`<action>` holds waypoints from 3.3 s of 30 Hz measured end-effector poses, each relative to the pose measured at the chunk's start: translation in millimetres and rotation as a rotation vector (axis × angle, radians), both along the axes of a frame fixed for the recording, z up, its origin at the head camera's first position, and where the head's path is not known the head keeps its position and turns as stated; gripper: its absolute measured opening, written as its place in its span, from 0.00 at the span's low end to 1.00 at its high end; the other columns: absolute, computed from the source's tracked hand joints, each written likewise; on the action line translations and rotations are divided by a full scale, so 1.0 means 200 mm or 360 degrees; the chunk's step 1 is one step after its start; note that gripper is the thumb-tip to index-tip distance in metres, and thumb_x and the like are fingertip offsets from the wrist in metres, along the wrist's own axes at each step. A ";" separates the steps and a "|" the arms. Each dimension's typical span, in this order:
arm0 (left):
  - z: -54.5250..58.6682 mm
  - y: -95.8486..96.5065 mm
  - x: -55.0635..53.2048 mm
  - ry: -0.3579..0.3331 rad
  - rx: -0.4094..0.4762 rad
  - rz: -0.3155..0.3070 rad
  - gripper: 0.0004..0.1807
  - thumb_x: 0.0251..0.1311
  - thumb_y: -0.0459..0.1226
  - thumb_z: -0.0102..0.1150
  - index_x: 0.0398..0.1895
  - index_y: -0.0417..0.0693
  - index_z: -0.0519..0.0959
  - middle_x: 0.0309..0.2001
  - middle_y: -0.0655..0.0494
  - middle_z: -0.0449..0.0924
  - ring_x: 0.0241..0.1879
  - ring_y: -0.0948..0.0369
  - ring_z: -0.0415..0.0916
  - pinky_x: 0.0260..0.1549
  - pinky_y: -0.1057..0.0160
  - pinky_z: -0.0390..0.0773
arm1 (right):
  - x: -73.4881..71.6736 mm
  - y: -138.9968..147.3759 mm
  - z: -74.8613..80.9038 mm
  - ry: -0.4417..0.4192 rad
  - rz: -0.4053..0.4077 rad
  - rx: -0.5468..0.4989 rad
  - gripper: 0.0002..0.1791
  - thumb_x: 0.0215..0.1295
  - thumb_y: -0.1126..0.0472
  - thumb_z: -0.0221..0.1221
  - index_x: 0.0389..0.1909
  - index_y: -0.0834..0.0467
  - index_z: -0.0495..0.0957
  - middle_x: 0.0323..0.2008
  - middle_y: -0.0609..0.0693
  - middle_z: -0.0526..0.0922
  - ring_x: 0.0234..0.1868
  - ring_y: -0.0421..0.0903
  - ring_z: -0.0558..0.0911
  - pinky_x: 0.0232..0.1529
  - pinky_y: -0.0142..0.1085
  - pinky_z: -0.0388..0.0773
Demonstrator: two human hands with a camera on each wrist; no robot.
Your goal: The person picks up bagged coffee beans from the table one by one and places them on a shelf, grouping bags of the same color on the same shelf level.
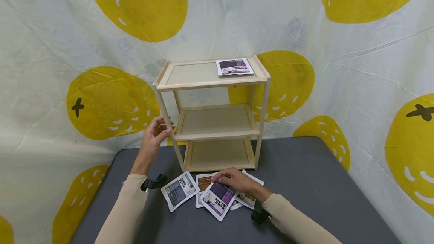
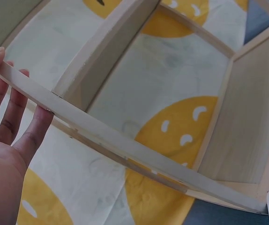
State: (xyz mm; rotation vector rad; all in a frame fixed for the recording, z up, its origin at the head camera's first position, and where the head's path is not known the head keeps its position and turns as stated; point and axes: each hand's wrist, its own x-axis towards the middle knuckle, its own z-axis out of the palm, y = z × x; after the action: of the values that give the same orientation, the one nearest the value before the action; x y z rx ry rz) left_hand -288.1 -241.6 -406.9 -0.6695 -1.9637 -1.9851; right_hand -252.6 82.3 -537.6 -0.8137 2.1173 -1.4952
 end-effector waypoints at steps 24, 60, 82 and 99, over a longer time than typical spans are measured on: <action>0.00 0.00 0.00 0.0015 -0.0002 0.0001 0.25 0.70 0.26 0.56 0.66 0.26 0.63 0.50 0.52 0.78 0.49 0.57 0.81 0.50 0.63 0.82 | -0.01 0.05 0.04 0.0290 0.0163 0.0227 0.07 0.67 0.61 0.66 0.44 0.52 0.88 0.46 0.46 0.87 0.44 0.38 0.82 0.44 0.32 0.79; 0.00 0.01 -0.01 -0.0022 0.0008 0.0033 0.17 0.69 0.27 0.58 0.59 0.44 0.74 0.49 0.50 0.79 0.51 0.47 0.78 0.50 0.64 0.82 | -0.02 0.12 0.01 0.0073 0.0100 0.0026 0.18 0.68 0.69 0.63 0.58 0.60 0.81 0.56 0.57 0.82 0.45 0.46 0.80 0.41 0.32 0.80; 0.01 0.03 0.01 -0.0049 0.0047 0.0080 0.20 0.69 0.29 0.60 0.59 0.28 0.69 0.49 0.41 0.78 0.50 0.46 0.81 0.46 0.63 0.83 | 0.00 0.18 0.12 0.0010 0.0060 -0.0044 0.19 0.70 0.68 0.61 0.60 0.63 0.77 0.52 0.62 0.80 0.42 0.45 0.83 0.38 0.34 0.83; 0.01 0.01 0.00 -0.0072 0.0039 0.0111 0.21 0.68 0.28 0.59 0.60 0.28 0.69 0.46 0.52 0.80 0.49 0.44 0.79 0.46 0.63 0.83 | 0.01 0.22 0.20 -0.0124 0.0090 -0.0223 0.21 0.70 0.70 0.60 0.63 0.67 0.74 0.53 0.66 0.79 0.44 0.51 0.86 0.39 0.41 0.86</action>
State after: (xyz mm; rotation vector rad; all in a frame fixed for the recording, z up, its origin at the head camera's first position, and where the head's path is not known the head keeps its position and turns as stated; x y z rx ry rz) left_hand -287.4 -238.7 -405.3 -0.5473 -1.9572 -1.9957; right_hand -250.8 125.9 -496.7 -0.8426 1.9353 -1.6324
